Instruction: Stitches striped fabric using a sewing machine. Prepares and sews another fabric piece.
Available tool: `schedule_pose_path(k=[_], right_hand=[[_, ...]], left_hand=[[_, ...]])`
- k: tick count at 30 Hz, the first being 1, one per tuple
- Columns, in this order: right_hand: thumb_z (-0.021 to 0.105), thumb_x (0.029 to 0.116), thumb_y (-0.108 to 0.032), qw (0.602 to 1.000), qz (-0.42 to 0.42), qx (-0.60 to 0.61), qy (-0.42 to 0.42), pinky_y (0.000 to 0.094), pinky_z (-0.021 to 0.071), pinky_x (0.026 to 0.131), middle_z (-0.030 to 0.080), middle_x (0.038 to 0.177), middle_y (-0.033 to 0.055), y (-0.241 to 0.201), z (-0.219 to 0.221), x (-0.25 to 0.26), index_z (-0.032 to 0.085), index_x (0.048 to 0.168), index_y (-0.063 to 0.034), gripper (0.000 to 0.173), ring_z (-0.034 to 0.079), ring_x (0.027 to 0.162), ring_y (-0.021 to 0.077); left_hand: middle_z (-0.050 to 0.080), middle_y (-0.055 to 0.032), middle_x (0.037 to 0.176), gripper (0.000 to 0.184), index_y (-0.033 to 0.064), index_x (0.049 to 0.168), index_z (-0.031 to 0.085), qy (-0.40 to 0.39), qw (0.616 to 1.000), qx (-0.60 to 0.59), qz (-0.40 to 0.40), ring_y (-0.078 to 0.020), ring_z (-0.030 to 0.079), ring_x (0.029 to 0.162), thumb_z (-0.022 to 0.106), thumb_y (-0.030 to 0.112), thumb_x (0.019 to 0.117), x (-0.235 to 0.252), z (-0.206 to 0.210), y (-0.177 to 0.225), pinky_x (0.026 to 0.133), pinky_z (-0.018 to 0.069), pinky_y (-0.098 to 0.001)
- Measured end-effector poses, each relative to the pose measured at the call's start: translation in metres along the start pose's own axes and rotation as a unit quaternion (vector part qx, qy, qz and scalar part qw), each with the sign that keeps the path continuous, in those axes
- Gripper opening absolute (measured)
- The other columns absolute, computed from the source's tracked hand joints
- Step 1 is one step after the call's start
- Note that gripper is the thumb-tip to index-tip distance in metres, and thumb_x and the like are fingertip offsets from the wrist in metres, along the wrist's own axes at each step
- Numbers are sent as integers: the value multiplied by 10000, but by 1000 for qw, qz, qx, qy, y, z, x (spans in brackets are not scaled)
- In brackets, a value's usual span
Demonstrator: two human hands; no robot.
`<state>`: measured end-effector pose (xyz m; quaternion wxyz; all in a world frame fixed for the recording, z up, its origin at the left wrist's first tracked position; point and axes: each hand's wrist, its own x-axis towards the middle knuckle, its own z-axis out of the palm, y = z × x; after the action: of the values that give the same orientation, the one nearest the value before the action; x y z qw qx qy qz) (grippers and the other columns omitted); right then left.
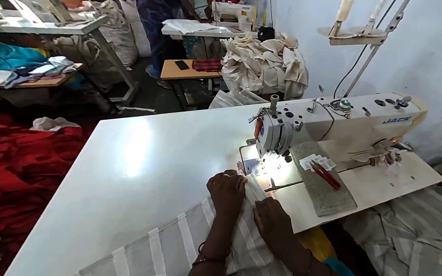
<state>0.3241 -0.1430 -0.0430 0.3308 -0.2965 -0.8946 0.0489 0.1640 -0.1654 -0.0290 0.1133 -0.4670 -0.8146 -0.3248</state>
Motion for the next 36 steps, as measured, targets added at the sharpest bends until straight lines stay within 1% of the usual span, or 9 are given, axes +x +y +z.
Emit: schedule_pose_path(k=[4, 8, 11, 14, 19, 22, 26, 31, 36], right_hand=[[671, 877, -83, 999, 1, -41, -15, 322, 595, 593, 686, 841, 121, -4, -6, 8, 776, 989, -29, 162, 707, 739, 249], [685, 851, -54, 997, 10, -28, -64, 354, 610, 644, 698, 873, 142, -10, -23, 20, 776, 1012, -18, 189, 721, 800, 279], [632, 906, -63, 978, 51, -3, -201, 404, 607, 747, 697, 990, 180, -13, -33, 22, 757, 1116, -29, 247, 711, 924, 318], [672, 862, -64, 987, 32, 7, -160, 393, 606, 680, 699, 959, 145, -9, -29, 8, 774, 1129, -71, 286, 711, 854, 296], [658, 905, -168, 984, 53, 69, -159, 414, 601, 625, 703, 874, 117, 6, -54, -12, 802, 1020, -101, 196, 715, 783, 269], [657, 956, -279, 993, 51, 82, -74, 383, 614, 679, 727, 888, 59, 37, -59, -3, 802, 999, -130, 213, 715, 821, 224], [627, 976, -216, 997, -12, 57, -49, 364, 593, 874, 736, 1039, 40, 72, -24, 10, 792, 1009, -127, 191, 691, 1054, 224], [558, 996, -124, 996, -58, 47, -58, 391, 538, 1047, 729, 1256, 49, 74, -15, 9, 773, 1145, -112, 262, 644, 1262, 236], [518, 983, -128, 991, -102, -54, -63, 394, 555, 958, 704, 1317, -44, 74, -12, 17, 741, 1228, -194, 337, 647, 1242, 187]], left_hand=[[724, -78, 1261, 276, 182, 1049, 821, -56, 997, 37, 29, -390, 578, 1304, 622, 268, 878, -9, -12, 0, 1101, 298, -717], [697, -47, 1329, 358, 226, 1116, 805, -116, 990, 72, 26, -378, 534, 1361, 650, 464, 900, -6, -21, 2, 1133, 236, -727], [668, -56, 1377, 304, 232, 1170, 788, -175, 982, 60, 29, -364, 532, 1361, 649, 361, 934, 1, -32, -1, 1104, 339, -668], [659, -50, 1388, 349, 237, 1173, 784, -194, 978, 66, 27, -354, 525, 1368, 661, 454, 930, 5, -35, -2, 1093, 362, -651], [356, -53, 1662, 1086, 266, 1539, 501, -275, 952, 130, -29, -482, 181, 1546, 529, 946, 693, -27, -41, 26, 1090, -5, -853], [375, -96, 1648, 1144, 299, 1534, 506, -205, 973, 108, 23, -541, 211, 1517, 396, 1015, 649, -60, -30, 35, 1039, 60, -897], [423, -101, 1620, 1118, 311, 1489, 563, -173, 977, 78, 101, -459, 272, 1527, 361, 1026, 653, -57, -5, 44, 1064, 67, -876], [619, -113, 1443, 946, 98, 1323, 693, -80, 985, 48, 146, -359, 543, 1378, 385, 856, 849, -72, -2, 47, 1134, 294, -726], [611, -110, 1453, 894, 70, 1345, 669, -84, 982, 56, 158, -331, 530, 1392, 389, 791, 897, -79, 0, 48, 1147, 369, -616]])
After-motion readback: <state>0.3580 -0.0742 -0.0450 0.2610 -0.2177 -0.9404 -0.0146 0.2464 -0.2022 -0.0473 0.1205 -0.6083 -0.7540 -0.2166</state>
